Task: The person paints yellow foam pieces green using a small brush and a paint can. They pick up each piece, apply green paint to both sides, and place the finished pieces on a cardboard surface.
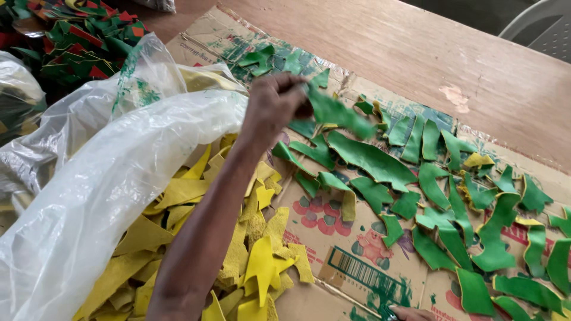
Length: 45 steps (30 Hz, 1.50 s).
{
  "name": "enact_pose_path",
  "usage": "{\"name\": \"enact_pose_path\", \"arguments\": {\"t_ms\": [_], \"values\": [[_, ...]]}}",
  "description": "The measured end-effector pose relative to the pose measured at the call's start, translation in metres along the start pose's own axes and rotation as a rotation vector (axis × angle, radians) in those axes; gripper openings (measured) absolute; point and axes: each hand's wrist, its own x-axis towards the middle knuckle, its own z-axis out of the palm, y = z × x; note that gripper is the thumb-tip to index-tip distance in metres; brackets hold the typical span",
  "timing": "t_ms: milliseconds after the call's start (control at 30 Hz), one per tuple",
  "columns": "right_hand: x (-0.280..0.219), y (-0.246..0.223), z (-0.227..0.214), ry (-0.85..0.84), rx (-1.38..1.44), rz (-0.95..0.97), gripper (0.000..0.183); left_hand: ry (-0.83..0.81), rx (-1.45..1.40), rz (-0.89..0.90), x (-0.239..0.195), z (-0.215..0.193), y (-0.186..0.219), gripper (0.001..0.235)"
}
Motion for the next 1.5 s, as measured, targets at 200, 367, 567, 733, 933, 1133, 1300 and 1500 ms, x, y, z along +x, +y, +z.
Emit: {"name": "enact_pose_path", "arguments": {"t_ms": [200,367,567,733,933,1133,1300,1500], "values": [[0.03,0.0,0.004,-0.074,-0.015,-0.017,0.029,0.379,0.007,0.083,0.082,-0.047,-0.014,0.015],[0.074,-0.021,-0.007,-0.1,0.001,-0.057,0.029,0.557,0.988,0.282,0.084,-0.072,-0.053,0.026],[0.04,-0.019,0.007,-0.079,0.09,-0.086,0.03,0.128,0.809,0.574,0.013,-0.016,0.001,0.025],[0.077,-0.132,-0.034,-0.006,0.287,0.01,0.03,-0.073,0.822,0.712,-0.06,-0.005,0.065,0.028],[0.109,-0.25,-0.096,-0.048,0.455,0.342,0.026,-0.485,0.847,0.351,-0.154,0.003,0.046,0.013],[0.104,-0.276,-0.108,0.02,0.318,0.372,0.023,-0.565,1.201,-0.047,-0.211,-0.013,0.015,0.013],[0.087,-0.276,-0.107,0.089,0.399,0.375,0.023,-0.44,1.239,-0.197,-0.252,-0.017,0.006,0.078],[0.075,-0.28,-0.105,0.124,0.41,0.419,0.022,-0.373,1.172,-0.159,-0.253,-0.029,-0.004,0.063]]}}
